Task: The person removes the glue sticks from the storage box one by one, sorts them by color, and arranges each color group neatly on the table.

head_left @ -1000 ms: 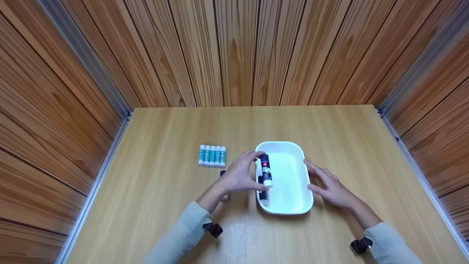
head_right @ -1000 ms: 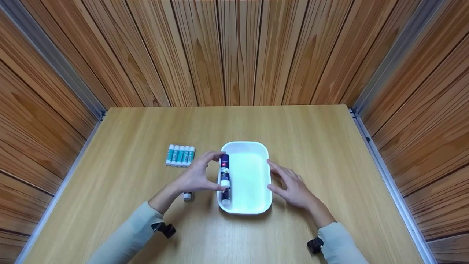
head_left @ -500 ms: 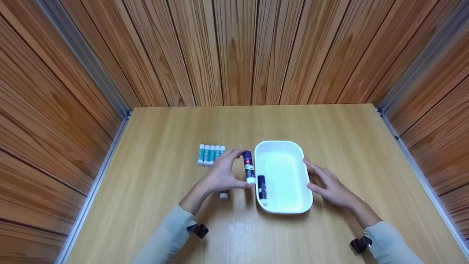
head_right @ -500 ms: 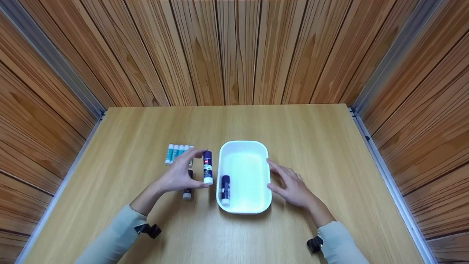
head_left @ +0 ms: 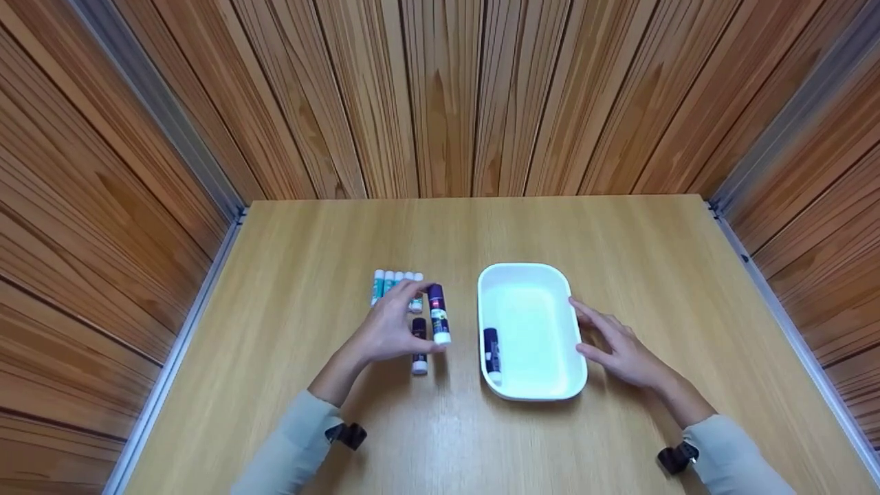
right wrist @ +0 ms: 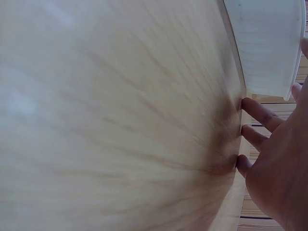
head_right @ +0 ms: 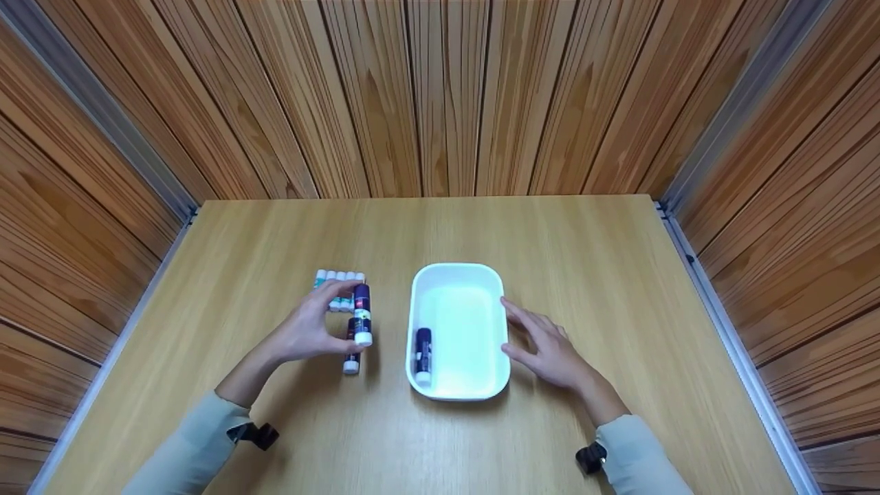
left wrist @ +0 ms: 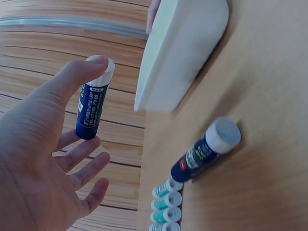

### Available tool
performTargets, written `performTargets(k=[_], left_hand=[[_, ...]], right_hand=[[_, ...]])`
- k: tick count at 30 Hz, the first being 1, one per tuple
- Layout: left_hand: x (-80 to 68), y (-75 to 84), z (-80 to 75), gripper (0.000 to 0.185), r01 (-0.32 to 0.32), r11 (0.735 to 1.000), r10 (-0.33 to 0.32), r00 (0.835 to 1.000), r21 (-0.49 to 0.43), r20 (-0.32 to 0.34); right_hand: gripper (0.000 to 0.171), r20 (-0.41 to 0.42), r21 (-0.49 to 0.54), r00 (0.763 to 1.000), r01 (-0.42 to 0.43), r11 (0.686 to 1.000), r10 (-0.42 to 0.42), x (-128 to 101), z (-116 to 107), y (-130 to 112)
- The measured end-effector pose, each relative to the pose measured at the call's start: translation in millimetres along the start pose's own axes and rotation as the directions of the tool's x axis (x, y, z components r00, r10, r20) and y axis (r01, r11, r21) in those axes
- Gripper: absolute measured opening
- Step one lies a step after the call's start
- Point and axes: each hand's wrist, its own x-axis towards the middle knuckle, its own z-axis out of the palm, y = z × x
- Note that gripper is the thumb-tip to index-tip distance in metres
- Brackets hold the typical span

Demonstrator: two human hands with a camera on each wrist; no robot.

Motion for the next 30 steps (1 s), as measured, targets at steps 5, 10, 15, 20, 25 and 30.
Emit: performTargets(k=[5,10,15,20,25,30], left_hand=[[-5.4,-9.7,-2.7,0.103,0.012,1.0,-0.012,1.0,0.014,0.013],[-11.5,-24.1,-4.6,0.103,0.026,1.0,-0.026,0.999,0.009,0.032],[-16.8,-40.1,-4.3,0.106,0.025,1.0,-0.024,0.998,-0.006,0.053],[-23.3,-55.1,-1.9,0.105,0.057,0.998,-0.056,0.996,-0.01,0.065],[-26.6,-66.5,0.4,0.105,0.09,0.996,-0.09,0.994,0.008,0.068],[-27.6,-72.4,3.2,0.108,0.121,0.991,-0.125,0.989,0.048,0.08]], right_hand=[[0.082,-0.004,0.003,1.0,0.014,1.0,-0.014,0.5,0.3,0.1],[0.082,0.003,0.009,1.0,0.009,1.0,-0.009,0.7,0.4,-0.3],[0.082,0.0,0.019,1.0,0.013,1.0,-0.013,-0.4,1.5,-0.4],[0.083,0.01,0.029,1.0,0.006,1.0,-0.006,-1.0,1.8,0.0],[0.083,0.018,0.032,1.0,-0.016,0.999,0.015,-0.8,1.2,0.4],[0.083,0.014,0.034,1.0,-0.007,0.999,0.007,-0.3,0.5,1.0]])
